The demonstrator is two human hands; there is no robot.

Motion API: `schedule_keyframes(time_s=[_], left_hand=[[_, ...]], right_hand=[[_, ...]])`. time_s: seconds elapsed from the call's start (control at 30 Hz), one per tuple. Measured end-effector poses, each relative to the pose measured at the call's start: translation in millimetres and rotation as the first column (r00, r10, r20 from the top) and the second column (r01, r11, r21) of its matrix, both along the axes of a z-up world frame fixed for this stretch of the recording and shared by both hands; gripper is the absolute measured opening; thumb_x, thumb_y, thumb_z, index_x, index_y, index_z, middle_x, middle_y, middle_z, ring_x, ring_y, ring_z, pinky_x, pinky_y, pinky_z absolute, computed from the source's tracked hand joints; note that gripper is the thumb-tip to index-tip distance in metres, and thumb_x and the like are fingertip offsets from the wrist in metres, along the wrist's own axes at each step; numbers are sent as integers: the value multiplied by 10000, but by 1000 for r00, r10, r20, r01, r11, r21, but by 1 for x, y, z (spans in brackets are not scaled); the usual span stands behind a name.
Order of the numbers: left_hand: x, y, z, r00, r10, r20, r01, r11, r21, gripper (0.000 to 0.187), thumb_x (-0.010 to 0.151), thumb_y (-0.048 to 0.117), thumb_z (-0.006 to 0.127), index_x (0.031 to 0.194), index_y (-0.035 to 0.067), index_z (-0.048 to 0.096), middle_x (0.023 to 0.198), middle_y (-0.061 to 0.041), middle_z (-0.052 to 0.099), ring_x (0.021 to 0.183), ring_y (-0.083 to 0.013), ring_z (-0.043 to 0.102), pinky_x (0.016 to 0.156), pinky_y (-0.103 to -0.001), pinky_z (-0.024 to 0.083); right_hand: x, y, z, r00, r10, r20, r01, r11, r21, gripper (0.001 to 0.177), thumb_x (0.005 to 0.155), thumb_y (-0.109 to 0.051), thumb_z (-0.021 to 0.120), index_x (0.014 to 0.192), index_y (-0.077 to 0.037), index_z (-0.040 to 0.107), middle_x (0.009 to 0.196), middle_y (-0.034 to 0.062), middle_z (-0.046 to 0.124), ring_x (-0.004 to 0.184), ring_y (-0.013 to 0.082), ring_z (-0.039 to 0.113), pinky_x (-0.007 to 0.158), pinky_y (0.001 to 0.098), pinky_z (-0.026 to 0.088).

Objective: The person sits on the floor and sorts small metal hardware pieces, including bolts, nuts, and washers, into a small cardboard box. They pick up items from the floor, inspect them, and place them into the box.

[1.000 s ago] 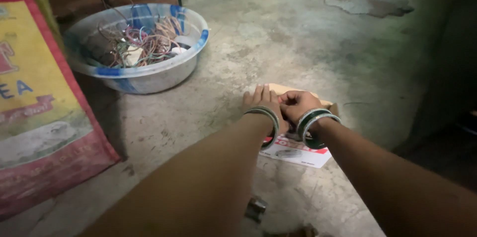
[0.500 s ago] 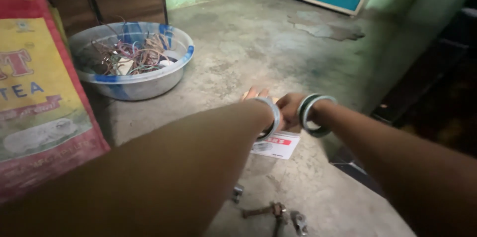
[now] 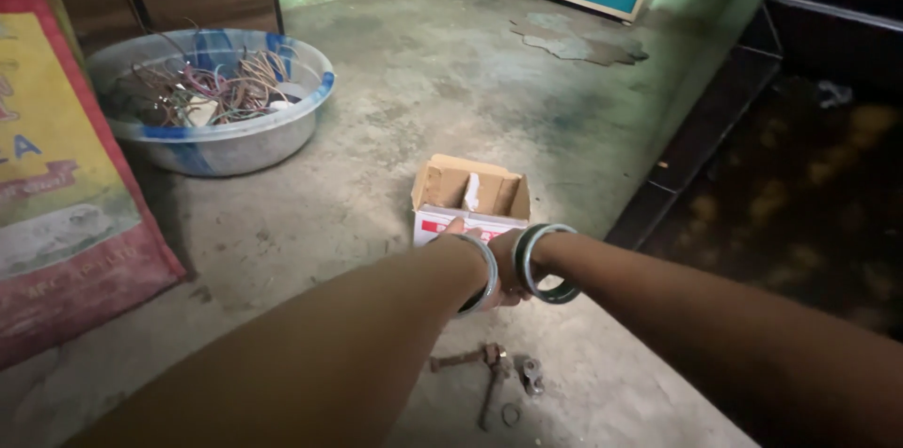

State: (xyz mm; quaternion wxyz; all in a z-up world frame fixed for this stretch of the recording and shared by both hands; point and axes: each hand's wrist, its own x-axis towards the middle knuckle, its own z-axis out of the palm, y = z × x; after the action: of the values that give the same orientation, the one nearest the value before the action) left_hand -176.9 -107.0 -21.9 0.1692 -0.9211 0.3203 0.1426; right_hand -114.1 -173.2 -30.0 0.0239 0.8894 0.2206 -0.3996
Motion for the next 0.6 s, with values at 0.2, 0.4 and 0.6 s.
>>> schedule_keyframes(time_s=[0.2, 0.4, 0.6], left_hand=[[-19, 6, -21, 1000, 4, -28, -3, 1000, 27, 591, 943, 449, 504, 1445, 136, 510, 1501, -97, 398, 1401, -304, 265, 1127, -510, 199], [-35, 7, -40, 998, 2, -59, 1, 999, 40, 581, 921, 451, 542, 1406, 131, 543, 1443, -102, 448, 1342, -301, 328, 1089, -495, 248], [-52, -9, -64, 996, -55, -63, 58, 998, 40, 572, 900, 453, 579, 1368, 126, 577, 1384, -107, 498, 1283, -299, 390, 1050, -481, 297]], right_hand=[[-17, -5, -35, 1000, 6, -25, -7, 1000, -29, 431, 767, -161, 789, 1181, -79, 704, 1066, 140, 728, 923, 259, 694, 769, 422, 598], [-31, -9, -65, 999, 1, -44, -3, 999, -46, 475, 765, -151, 795, 1224, -121, 679, 1125, 129, 714, 976, 273, 688, 785, 451, 601], [-31, -35, -84, 924, -344, -166, 323, 936, -137, 526, 763, -140, 800, 1268, -163, 654, 1184, 118, 701, 1029, 288, 681, 801, 479, 603]])
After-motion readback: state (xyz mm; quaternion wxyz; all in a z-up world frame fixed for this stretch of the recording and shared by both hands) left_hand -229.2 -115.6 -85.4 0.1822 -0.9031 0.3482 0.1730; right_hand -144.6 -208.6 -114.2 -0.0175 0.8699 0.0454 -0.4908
